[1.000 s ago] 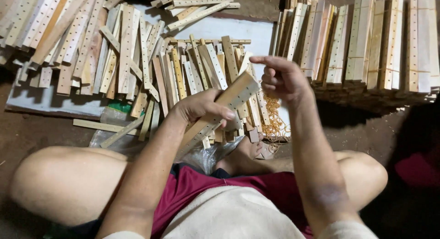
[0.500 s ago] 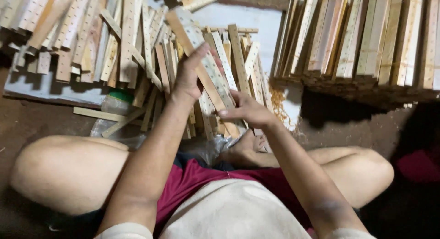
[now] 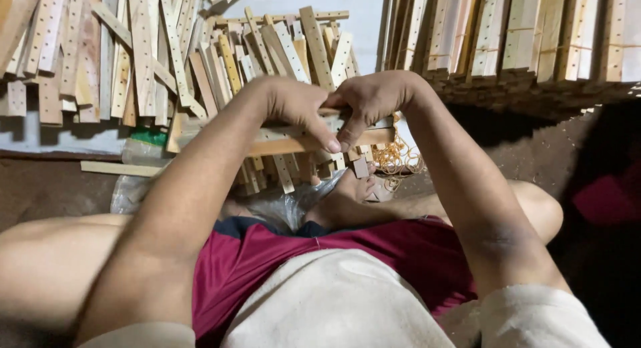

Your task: Organizing and stacking wooden frame components while sitting on the floor

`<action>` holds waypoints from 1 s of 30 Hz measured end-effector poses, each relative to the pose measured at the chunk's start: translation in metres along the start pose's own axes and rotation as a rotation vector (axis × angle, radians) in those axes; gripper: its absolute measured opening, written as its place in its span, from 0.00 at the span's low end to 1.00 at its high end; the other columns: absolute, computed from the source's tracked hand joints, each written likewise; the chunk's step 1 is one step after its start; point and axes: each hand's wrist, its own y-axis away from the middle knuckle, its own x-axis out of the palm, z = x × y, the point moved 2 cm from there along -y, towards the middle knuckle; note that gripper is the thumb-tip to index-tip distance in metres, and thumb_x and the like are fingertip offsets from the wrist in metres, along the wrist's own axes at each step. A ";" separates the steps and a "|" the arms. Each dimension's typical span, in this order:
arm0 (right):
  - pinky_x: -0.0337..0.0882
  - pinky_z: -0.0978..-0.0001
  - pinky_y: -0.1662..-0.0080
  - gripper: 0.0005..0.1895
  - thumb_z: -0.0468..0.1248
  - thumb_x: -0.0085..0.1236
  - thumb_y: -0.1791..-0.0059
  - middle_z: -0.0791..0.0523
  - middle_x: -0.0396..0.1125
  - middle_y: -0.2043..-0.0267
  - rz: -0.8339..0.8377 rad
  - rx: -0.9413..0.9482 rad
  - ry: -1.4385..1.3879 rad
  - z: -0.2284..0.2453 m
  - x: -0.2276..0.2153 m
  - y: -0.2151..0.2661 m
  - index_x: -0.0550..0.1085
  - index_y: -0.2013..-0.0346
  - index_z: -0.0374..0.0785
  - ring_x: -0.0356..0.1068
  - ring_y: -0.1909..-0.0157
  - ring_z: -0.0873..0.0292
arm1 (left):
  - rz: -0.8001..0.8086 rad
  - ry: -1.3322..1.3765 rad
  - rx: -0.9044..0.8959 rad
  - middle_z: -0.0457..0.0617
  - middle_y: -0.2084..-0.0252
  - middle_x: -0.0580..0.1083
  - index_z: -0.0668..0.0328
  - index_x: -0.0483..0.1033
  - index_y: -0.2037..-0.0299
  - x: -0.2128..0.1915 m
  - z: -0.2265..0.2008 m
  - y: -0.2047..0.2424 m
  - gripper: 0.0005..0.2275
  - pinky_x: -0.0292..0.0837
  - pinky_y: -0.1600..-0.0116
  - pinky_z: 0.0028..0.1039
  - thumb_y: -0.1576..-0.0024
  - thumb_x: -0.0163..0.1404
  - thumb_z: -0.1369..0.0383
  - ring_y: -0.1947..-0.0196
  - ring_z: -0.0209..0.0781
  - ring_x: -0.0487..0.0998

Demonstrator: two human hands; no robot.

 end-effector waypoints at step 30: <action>0.64 0.78 0.76 0.05 0.34 0.65 0.51 0.57 0.63 0.78 -1.013 -0.110 -0.796 -0.098 0.004 0.020 0.79 0.63 0.35 0.63 0.78 0.66 | -0.490 0.970 0.349 0.64 0.65 0.78 0.70 0.72 0.55 0.025 0.071 -0.036 0.21 0.85 0.70 0.41 0.50 0.67 0.65 0.75 0.54 0.84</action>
